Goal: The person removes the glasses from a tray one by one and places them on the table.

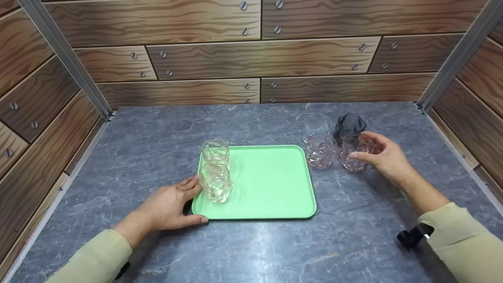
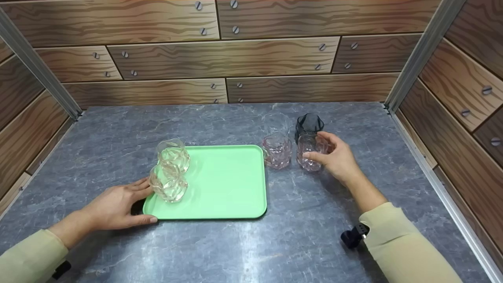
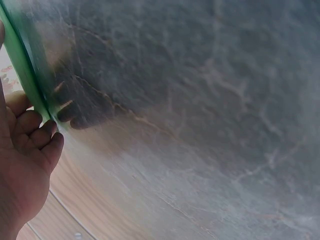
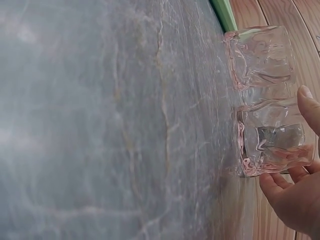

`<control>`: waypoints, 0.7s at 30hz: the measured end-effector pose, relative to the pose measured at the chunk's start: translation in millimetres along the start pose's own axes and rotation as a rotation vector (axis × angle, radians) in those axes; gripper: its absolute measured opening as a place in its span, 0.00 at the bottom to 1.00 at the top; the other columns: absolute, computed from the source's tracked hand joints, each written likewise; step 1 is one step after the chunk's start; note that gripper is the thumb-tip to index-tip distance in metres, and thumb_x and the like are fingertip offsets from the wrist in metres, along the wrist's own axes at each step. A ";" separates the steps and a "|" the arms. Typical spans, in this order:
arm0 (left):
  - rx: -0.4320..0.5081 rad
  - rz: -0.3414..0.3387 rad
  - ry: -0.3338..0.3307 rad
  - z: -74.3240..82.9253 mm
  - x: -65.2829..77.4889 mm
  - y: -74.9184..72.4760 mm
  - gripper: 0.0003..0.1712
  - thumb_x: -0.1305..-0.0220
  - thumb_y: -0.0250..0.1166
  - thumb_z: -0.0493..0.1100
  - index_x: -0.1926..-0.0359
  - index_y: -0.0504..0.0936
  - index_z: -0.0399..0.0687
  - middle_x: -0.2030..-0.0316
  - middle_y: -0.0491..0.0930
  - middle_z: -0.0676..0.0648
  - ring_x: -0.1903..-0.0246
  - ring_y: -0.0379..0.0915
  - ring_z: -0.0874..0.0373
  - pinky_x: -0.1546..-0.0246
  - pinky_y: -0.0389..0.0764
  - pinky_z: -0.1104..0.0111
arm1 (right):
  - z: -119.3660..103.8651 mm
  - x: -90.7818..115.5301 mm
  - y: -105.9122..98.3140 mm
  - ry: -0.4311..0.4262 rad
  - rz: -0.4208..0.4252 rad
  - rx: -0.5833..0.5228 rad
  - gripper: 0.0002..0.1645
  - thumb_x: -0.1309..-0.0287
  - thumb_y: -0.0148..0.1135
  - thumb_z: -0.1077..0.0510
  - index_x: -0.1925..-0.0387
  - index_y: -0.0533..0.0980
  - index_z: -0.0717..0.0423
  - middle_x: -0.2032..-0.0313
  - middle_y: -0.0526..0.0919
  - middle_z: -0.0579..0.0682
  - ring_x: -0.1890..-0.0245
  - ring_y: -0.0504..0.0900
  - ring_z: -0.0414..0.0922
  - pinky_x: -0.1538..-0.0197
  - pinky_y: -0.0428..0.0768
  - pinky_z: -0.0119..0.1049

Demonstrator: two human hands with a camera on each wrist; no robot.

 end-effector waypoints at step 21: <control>0.007 0.008 0.012 1.4 -0.6 -0.3 0.60 0.36 0.60 0.82 0.23 0.71 0.39 0.22 0.62 0.35 0.26 0.65 0.36 0.34 0.74 0.41 | -54.3 11.7 -19.8 -0.077 0.097 0.100 0.53 0.33 0.75 0.55 0.19 0.55 0.66 0.23 0.62 0.69 0.23 0.61 0.66 0.21 0.57 0.56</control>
Point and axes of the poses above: each hand's wrist, its own x-axis away from the middle knuckle, its own y-axis out of the palm, z = x × y, the point moved 8 cm from there along -x, towards the middle knuckle
